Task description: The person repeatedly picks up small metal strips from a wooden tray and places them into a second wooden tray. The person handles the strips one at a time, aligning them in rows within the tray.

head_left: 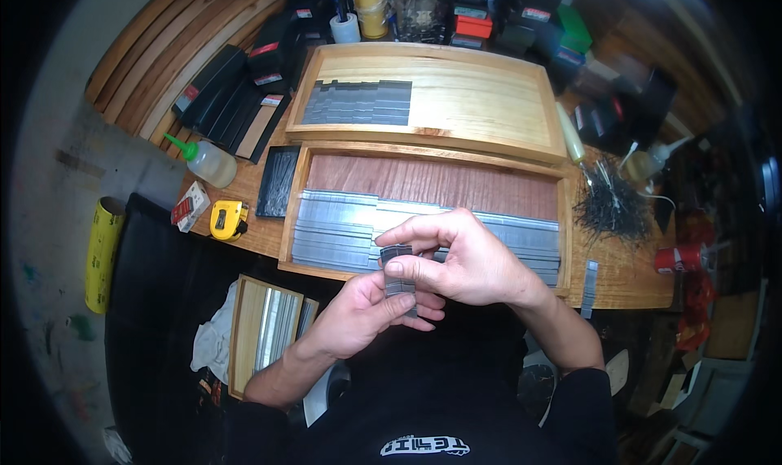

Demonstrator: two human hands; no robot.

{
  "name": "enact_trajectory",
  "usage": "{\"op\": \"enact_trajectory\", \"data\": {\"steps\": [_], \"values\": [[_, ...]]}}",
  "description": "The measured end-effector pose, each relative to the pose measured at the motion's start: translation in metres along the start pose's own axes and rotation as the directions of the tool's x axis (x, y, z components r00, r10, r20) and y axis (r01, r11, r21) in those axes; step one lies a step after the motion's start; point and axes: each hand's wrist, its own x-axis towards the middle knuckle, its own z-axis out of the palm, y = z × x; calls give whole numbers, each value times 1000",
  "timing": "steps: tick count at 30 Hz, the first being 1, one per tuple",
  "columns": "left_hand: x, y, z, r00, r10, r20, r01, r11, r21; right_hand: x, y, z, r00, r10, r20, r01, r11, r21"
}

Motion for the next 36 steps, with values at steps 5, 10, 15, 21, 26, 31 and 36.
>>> {"op": "enact_trajectory", "data": {"steps": [5, 10, 15, 21, 26, 31, 36], "values": [[-2, -2, -2, 1000, -27, -8, 28, 998, 48, -4, -1, 9, 996, 7, -87, -8, 1000, -13], [-5, -2, -5, 998, -43, -51, 40, 997, -64, 7, 3, 6, 993, 108, -52, -104, 992, 71], [-23, 2, 13, 952, 135, -273, -66, 967, 246, 36, 13, -18, 960, 270, -78, -248, 944, 220], [-56, -9, -5, 826, 218, 520, -478, -219, 851, 62, 38, -30, 933, 325, -156, -285, 930, 234], [-49, 2, 4, 845, 239, 478, -480, -53, 875, 70, 42, -18, 923, 351, -156, -320, 927, 193], [-32, 8, -14, 743, 454, 491, -407, -277, 871, 77, 57, -8, 906, 366, -213, -317, 920, 230], [-4, 1, -32, 720, 501, 480, -360, -321, 876, 78, 65, -3, 903, 330, -274, -288, 940, 182]]}}
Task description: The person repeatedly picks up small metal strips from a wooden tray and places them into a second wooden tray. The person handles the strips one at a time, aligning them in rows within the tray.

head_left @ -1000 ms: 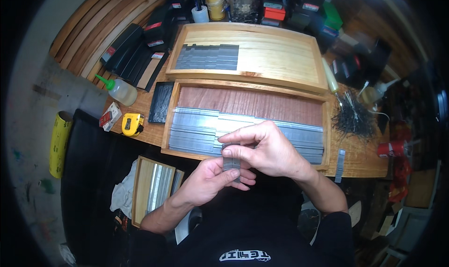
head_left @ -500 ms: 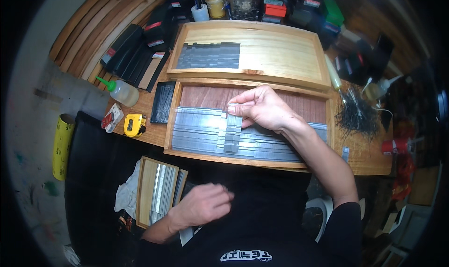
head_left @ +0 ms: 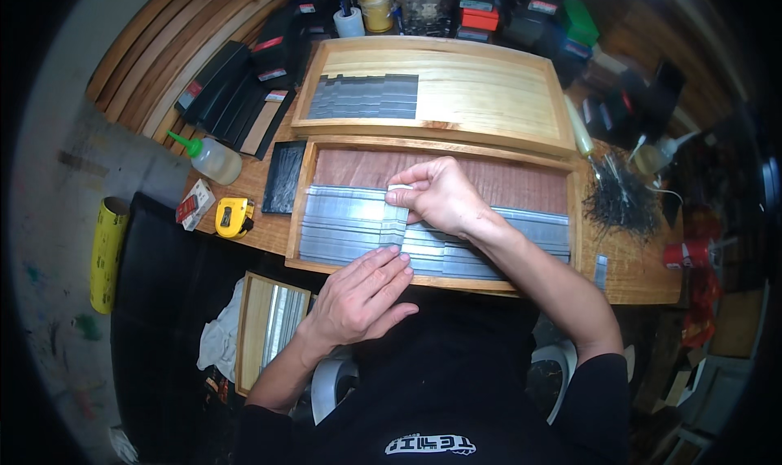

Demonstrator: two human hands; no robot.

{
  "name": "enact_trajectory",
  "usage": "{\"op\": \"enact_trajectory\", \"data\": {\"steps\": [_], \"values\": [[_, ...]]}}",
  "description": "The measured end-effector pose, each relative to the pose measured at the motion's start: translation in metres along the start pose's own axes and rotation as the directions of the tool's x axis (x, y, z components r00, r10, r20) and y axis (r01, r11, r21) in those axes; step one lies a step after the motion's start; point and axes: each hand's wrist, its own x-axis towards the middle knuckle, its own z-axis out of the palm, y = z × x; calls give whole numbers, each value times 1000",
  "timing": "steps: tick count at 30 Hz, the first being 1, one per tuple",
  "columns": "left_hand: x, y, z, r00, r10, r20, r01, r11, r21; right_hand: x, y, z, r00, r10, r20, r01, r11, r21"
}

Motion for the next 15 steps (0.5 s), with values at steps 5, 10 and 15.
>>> {"op": "enact_trajectory", "data": {"steps": [5, 10, 15], "values": [[0, -4, 6, 1000, -14, -22, 14, 1000, 3, -14, -8, 1, 936, -344, -74, 286, 866, -410], [5, -1, 5, 999, -30, -25, 31, 999, 37, -34, -35, -12, 944, -330, 18, 278, 765, -581], [6, -2, 10, 995, -82, -53, 85, 995, 59, -33, -27, -14, 977, -25, 211, 131, 852, -507]]}}
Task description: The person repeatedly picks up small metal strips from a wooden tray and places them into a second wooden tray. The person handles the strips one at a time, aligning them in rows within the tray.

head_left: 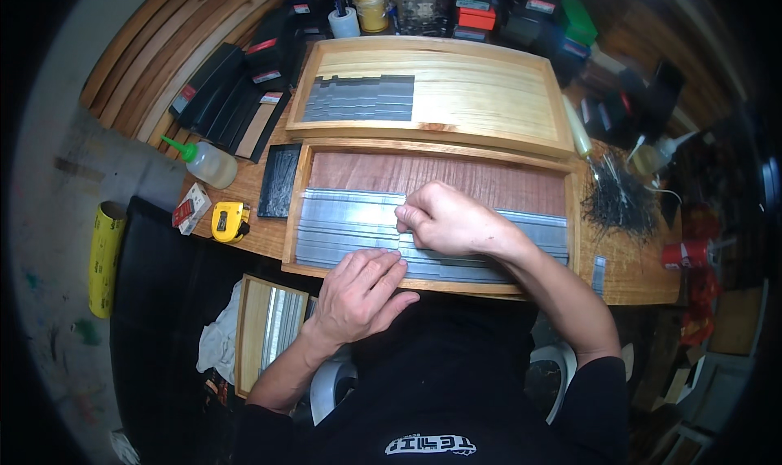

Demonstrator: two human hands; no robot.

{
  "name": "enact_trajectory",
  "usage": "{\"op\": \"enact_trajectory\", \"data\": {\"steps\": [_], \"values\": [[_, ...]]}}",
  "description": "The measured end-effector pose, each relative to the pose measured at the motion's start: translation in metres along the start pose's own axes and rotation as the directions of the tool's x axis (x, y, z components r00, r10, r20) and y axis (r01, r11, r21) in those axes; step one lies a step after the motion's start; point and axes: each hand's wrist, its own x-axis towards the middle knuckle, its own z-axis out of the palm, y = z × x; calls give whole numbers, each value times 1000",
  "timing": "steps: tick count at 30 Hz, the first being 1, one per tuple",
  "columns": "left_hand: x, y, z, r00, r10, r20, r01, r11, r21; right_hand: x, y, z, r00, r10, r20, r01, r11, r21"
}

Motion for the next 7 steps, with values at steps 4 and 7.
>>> {"op": "enact_trajectory", "data": {"steps": [4, 7], "values": [[0, 0, 3, 999, -32, -3, 32, 999, 3, 8, -5, 3, 993, 56, 104, -52, 998, -35], [-1, -1, 7, 999, -50, -8, 50, 999, 11, 30, 1, 20, 993, 27, 115, -22, 998, -50]]}}
